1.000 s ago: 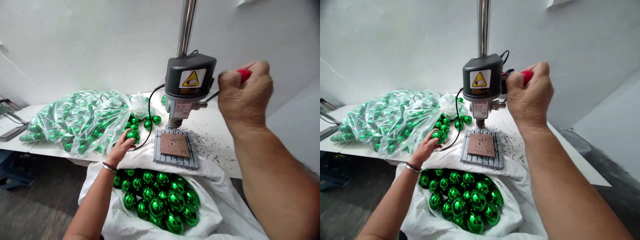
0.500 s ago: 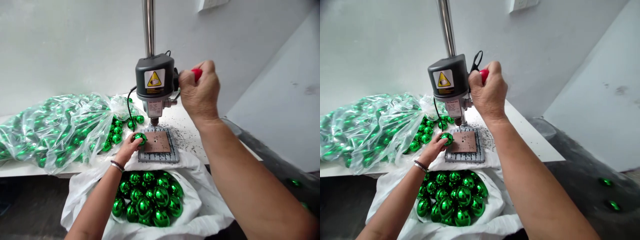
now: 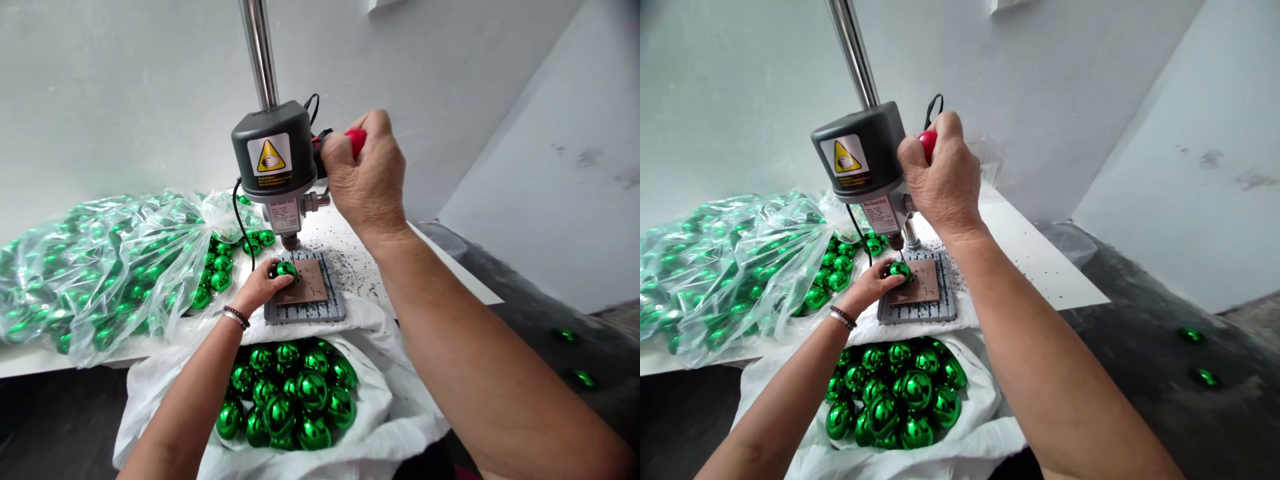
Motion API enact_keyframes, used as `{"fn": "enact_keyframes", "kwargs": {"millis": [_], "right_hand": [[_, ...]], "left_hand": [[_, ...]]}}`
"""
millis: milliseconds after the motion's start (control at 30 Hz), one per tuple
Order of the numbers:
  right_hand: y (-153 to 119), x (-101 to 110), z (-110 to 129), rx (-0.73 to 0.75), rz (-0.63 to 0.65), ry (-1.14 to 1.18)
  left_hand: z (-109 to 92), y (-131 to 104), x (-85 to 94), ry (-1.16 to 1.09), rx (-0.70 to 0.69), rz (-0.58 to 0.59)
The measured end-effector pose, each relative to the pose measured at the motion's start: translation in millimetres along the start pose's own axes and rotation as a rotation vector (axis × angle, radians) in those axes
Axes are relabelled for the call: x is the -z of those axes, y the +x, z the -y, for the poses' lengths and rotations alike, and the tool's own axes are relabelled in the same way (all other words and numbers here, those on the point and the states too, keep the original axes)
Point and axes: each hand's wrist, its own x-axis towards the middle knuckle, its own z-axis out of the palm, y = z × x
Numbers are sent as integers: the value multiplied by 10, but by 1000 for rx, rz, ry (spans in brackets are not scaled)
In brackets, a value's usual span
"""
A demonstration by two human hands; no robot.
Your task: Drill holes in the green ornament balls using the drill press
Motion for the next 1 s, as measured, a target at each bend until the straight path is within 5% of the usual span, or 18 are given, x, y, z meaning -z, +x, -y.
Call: {"fn": "enact_keyframes", "kwargs": {"millis": [300,500,733,1000], "right_hand": [[-3,10,13,0,-1,-56],[10,17,28,-12,-10,-95],[-7,13,38,-7,-11,-71],[-32,5,-109,112,-37,20]], "left_hand": [[-231,-30,-43,229,-31,6],[-161,8,-112,116,-113,-2],[-13,-3,-233,-101,-33,11],[25,11,-313,-101,-19,-14]]}}
